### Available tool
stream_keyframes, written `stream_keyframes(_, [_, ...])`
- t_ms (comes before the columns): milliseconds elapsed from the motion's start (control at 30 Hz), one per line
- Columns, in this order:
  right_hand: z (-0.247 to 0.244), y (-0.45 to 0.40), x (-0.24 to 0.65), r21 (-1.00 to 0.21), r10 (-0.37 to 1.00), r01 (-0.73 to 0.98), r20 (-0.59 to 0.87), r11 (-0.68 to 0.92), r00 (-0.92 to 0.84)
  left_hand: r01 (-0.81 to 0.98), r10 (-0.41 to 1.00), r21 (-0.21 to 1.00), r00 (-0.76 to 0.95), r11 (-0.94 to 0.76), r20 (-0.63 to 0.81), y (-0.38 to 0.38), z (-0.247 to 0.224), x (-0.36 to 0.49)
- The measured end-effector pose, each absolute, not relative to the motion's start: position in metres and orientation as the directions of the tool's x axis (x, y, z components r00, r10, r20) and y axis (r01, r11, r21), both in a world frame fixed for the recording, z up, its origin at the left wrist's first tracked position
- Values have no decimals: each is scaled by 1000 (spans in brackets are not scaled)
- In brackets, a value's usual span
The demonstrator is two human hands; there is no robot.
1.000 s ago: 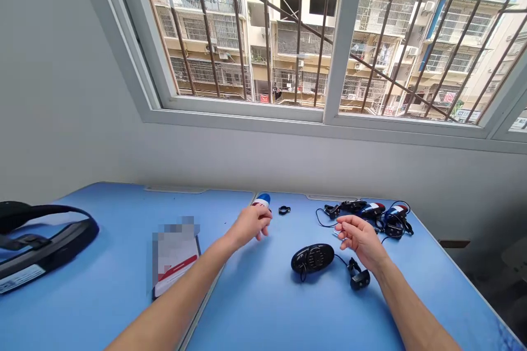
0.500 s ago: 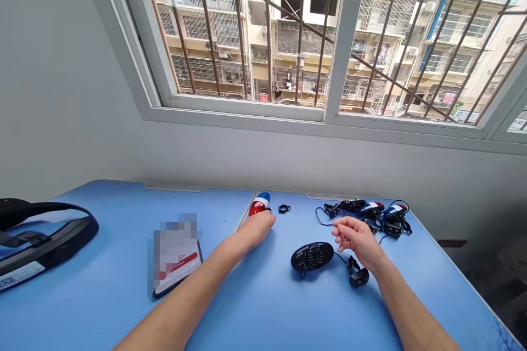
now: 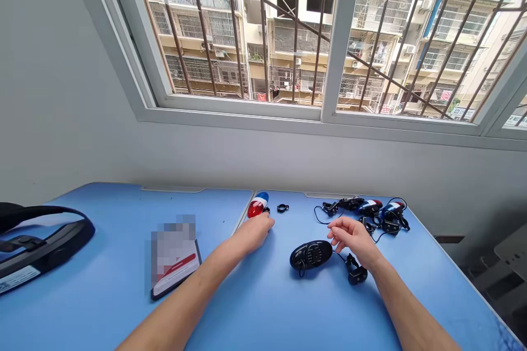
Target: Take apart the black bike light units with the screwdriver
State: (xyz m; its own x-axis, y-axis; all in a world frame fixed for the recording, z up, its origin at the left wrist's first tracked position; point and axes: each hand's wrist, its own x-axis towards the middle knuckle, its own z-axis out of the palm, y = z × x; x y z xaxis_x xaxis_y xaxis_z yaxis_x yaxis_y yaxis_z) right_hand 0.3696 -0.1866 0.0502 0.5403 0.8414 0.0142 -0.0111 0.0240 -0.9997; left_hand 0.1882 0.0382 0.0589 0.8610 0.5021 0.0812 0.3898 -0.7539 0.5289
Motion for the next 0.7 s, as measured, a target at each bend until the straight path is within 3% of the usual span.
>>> stream_keyframes(200, [51,-190,374,-984,868,180,80,-11,489,362,500,487,845,-795,189,16,91,179])
stream_keyframes(300, [52,-196,374,-921,907,390,148,-19,394,185,419,626,874,-757,248,-5,95,179])
stream_keyframes(367, [50,-198,373,-850,941,526,173,-6,291,87,317,696,925,-713,209,-20,88,182])
stream_keyframes(500, [44,-199,371,-681,979,732,165,26,119,97,162,729,987,-678,20,-42,66,191])
stream_keyframes(700, [50,-196,359,-556,983,829,107,-63,147,18,135,666,983,-745,124,-54,47,193])
